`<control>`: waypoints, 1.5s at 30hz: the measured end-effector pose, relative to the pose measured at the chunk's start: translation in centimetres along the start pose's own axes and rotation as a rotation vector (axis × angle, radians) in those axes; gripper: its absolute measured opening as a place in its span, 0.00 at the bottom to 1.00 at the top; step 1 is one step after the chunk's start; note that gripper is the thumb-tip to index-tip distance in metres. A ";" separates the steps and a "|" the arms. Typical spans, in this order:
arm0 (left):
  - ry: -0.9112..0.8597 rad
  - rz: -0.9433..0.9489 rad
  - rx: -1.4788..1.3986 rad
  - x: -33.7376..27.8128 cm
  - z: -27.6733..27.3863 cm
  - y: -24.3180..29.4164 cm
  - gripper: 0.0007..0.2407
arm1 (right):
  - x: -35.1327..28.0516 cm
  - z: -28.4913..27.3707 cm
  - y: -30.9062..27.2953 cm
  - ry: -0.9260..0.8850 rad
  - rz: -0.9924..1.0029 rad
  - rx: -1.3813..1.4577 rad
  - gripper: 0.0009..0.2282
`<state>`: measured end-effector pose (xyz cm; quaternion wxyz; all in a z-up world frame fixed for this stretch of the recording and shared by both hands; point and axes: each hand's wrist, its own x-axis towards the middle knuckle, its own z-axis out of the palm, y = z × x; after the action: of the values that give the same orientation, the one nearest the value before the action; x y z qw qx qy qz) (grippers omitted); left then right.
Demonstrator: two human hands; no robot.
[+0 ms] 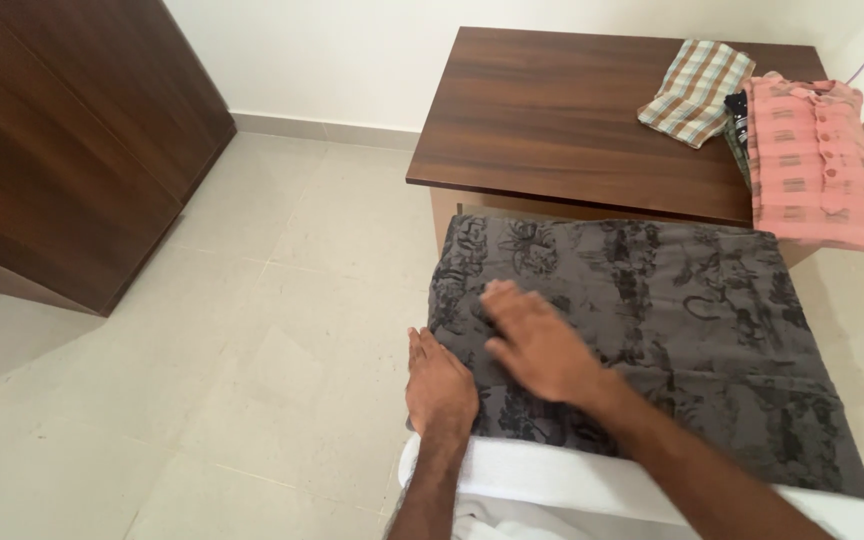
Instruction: The person folds a dark gray patterned t-shirt on a white towel placed on a wooden table. They smooth the fabric, fold the sleeves inward, fold the sides, and then fold the shirt in half multiple times to create a compact bundle.
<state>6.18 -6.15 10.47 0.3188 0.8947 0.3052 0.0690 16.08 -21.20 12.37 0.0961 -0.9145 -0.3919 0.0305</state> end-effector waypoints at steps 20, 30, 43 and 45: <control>-0.073 -0.027 -0.025 -0.1 -1.0 0.3 0.22 | 3.0 1.1 12.1 0.063 0.222 -0.054 0.32; -0.097 -0.119 -0.085 -1.3 -4.6 3.5 0.23 | -5.6 -1.8 6.6 0.371 0.632 0.304 0.16; -0.011 0.292 0.024 4.6 -1.7 3.6 0.15 | -7.5 0.4 6.5 0.476 0.455 0.354 0.09; -0.035 0.461 0.084 7.5 1.1 3.4 0.15 | -7.5 0.1 6.5 0.450 0.470 0.359 0.09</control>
<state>14.26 -4.33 11.17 0.2622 0.9543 0.0899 0.1117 15.54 -30.99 10.81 0.3288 -0.9320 -0.1286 -0.0817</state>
